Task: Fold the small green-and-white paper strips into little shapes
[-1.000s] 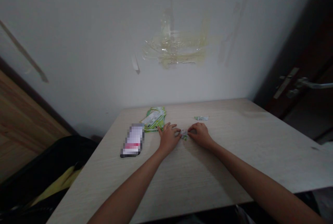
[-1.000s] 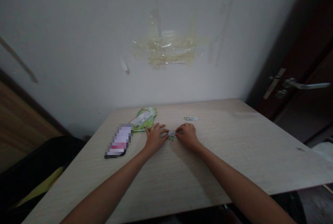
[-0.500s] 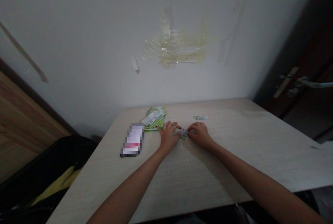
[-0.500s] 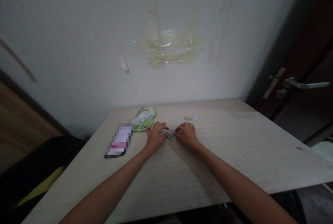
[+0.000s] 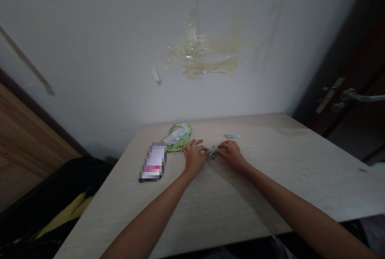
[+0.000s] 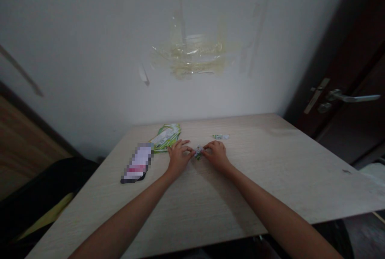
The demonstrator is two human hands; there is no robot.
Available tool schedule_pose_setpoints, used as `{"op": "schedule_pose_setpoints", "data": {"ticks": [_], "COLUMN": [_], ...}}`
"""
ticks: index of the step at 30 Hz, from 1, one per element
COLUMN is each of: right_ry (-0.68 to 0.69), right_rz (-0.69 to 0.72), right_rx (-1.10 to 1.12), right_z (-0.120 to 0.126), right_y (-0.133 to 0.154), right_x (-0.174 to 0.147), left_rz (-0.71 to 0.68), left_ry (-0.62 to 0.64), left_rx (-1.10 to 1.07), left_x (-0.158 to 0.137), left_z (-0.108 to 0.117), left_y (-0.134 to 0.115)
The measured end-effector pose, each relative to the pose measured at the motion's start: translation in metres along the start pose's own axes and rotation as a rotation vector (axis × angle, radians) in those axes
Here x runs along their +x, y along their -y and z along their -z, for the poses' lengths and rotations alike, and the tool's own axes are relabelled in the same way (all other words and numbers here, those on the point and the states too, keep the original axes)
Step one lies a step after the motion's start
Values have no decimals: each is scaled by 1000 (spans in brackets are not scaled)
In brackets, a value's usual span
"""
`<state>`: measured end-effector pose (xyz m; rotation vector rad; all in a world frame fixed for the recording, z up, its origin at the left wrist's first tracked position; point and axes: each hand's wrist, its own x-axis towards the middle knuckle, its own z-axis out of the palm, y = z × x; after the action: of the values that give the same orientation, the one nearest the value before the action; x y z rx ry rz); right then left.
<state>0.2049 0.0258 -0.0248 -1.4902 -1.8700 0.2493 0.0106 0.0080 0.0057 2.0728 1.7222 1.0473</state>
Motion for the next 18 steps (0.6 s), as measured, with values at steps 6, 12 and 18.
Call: {"op": "schedule_pose_setpoints", "data": {"ticks": [6,12,18], "right_ry": [22,-26,-99], "right_rz": [36,67,125], "right_rx": [46,111,151], "right_z": [0,-3,4], "right_y": [-5,-11,-11], "right_x": [3,5,6], "left_rz": [7,-3,23], "left_ry": [-22,-20,-10], "left_rx": [-14,8,61], "left_x": [0,-1,-1], "left_z": [0,0,1], "left_y": [-2,-1,-2]}}
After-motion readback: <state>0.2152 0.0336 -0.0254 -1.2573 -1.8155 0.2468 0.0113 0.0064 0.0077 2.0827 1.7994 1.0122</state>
